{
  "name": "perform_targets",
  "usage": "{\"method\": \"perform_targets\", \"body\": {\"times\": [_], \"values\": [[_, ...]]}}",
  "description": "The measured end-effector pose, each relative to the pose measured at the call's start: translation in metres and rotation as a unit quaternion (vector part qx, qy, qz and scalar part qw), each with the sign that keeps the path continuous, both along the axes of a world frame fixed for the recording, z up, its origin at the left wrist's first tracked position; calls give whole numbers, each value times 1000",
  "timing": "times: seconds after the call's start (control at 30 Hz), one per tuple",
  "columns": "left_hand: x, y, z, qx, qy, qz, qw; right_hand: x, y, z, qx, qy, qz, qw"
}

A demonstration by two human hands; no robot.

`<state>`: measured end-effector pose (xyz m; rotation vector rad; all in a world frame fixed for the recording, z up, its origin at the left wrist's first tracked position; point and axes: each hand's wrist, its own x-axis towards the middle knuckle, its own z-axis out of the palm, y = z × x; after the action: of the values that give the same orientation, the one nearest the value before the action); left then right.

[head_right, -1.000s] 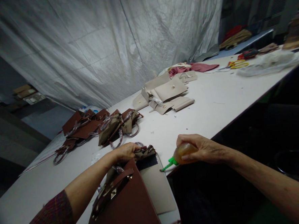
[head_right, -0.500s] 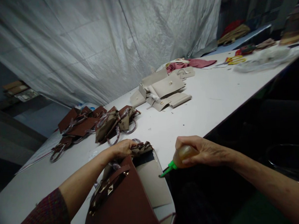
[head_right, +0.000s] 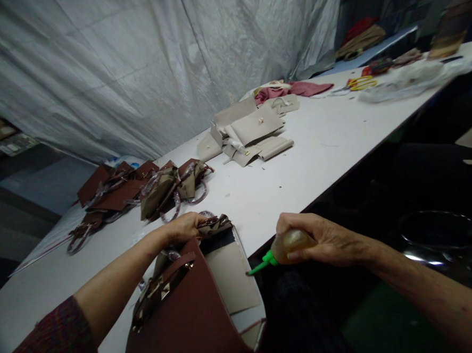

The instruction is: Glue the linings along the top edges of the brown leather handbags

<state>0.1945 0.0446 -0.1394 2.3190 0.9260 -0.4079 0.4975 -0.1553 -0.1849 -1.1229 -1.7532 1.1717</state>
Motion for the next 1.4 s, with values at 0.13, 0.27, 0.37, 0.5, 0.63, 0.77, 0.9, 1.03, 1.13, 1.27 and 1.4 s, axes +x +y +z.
{"method": "perform_targets", "body": {"times": [0.13,0.27,0.37,0.5,0.63,0.77,0.9,1.03,1.13,1.27,1.4], "values": [[-1,2,-3,-3,2,1,1000,-1,-3,-2,8,-7,17,1000],[-1,2,-3,2,5,5,1000,0,-3,-2,31,-8,-11,999],[0,1,-2,0,4,4,1000,2,-5,-1,-7,-16,30,999],[1,0,-3,-11,4,5,1000,1,-10,-1,2,-7,-10,1000],[2,-1,-3,-17,-1,9,1000,-4,-16,2,-21,-13,52,998],[2,0,-2,-16,7,15,1000,-7,-22,5,-8,-30,13,999],[3,2,-5,-18,2,6,1000,-6,-24,5,-32,-45,27,998],[1,3,-8,-7,6,-4,1000,-8,-24,7,-37,-46,13,998],[-3,-3,5,15,13,-15,1000,-13,-26,10,-27,-69,18,997],[-12,-27,53,51,7,-17,999,-20,-32,14,46,-89,30,995],[-25,-57,109,72,-5,-4,997,-27,-35,20,116,-103,7,988]]}}
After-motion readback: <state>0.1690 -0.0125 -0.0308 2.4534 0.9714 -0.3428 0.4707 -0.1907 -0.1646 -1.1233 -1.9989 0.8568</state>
